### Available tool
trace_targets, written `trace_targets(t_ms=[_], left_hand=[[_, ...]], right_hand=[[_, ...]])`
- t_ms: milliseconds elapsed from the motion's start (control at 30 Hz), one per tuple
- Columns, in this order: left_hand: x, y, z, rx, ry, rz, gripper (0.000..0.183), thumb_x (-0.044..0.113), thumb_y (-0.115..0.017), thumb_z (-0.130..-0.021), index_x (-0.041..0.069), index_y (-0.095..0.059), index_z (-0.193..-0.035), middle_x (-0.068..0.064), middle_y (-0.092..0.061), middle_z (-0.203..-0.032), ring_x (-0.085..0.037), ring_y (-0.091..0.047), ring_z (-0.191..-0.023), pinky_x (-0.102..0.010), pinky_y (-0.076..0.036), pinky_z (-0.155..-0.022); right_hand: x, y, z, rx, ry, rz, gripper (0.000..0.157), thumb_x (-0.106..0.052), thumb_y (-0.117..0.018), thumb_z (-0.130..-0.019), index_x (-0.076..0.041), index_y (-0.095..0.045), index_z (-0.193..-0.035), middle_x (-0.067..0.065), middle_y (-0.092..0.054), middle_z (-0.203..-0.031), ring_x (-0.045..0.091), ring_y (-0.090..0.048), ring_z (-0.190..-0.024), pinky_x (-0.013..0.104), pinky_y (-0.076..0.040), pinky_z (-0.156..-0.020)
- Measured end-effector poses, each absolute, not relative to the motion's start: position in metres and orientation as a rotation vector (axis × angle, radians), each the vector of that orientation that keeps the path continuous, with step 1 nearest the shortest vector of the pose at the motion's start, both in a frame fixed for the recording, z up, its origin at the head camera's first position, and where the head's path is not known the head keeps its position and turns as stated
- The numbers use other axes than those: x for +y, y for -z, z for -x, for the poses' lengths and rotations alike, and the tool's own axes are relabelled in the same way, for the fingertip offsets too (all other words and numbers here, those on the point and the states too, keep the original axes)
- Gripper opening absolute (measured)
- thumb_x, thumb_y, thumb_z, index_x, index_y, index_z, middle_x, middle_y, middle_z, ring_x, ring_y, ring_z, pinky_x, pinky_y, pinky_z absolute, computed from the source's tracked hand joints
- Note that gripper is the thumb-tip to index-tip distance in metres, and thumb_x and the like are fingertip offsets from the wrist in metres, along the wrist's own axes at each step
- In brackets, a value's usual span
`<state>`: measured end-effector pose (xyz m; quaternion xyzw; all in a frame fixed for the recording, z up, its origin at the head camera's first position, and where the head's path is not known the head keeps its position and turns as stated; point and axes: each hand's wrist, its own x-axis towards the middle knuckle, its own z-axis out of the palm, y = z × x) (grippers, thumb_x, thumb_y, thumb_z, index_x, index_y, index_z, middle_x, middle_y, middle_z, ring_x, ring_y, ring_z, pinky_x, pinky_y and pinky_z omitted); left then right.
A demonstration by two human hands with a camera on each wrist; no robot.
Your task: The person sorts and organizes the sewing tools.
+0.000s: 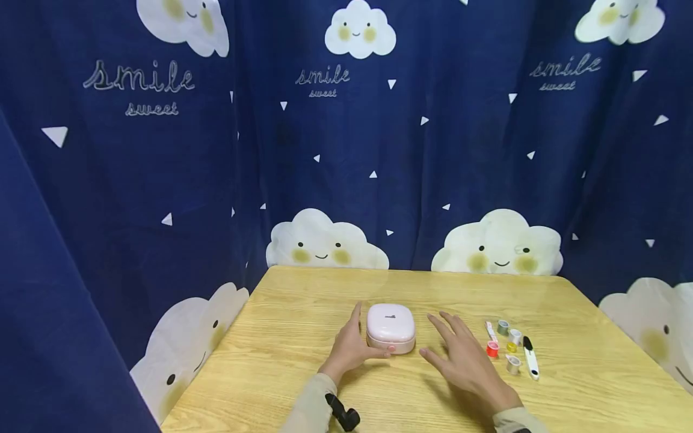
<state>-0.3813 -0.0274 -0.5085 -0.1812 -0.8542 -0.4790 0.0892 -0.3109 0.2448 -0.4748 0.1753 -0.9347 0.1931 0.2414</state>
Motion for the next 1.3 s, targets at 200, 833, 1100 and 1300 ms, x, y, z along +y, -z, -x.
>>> trace_targets(t_ms=[200,833,1100,1300], left_hand=[[-0.029,0.51,0.393,-2.597,1.463,0.575,0.136,0.048,-0.099,-0.065,0.005,-0.018,-0.165,-0.017,-0.049,-0.154,-0.033,-0.047,-0.141,-0.068,-0.02,-0.113],[-0.025,0.508,0.408,-2.659,1.321,0.713,0.116,0.042,-0.102,-0.059,0.02,-0.042,-0.155,0.0,-0.061,-0.142,-0.023,-0.058,-0.121,-0.048,-0.027,-0.095],[-0.026,0.508,0.413,-2.683,1.278,0.716,0.118,0.043,-0.101,-0.06,0.017,-0.039,-0.157,-0.003,-0.059,-0.146,-0.024,-0.057,-0.125,-0.046,-0.028,-0.096],[-0.026,0.506,0.408,-2.682,1.269,0.729,0.115,0.043,-0.101,-0.062,0.019,-0.04,-0.156,-0.002,-0.059,-0.146,-0.023,-0.057,-0.125,-0.047,-0.029,-0.097]], right_hand=[[0.238,0.479,0.327,-2.508,-0.627,-0.521,0.074,-0.045,-0.074,-0.094,-0.01,-0.049,-0.154,0.024,-0.045,-0.153,0.049,-0.042,-0.138,0.071,-0.04,-0.101],[0.215,0.509,0.379,-2.517,-1.017,-0.581,0.081,-0.048,-0.081,-0.087,-0.011,-0.051,-0.153,0.026,-0.033,-0.161,0.051,-0.034,-0.144,0.073,-0.03,-0.107],[0.219,0.509,0.387,-2.569,-1.142,-0.631,0.091,-0.05,-0.087,-0.081,-0.014,-0.048,-0.155,0.024,-0.028,-0.164,0.051,-0.031,-0.145,0.073,-0.025,-0.11],[0.22,0.508,0.39,-2.578,-1.237,-0.645,0.088,-0.046,-0.09,-0.078,-0.013,-0.051,-0.149,0.019,-0.029,-0.166,0.044,-0.03,-0.148,0.066,-0.024,-0.115]])
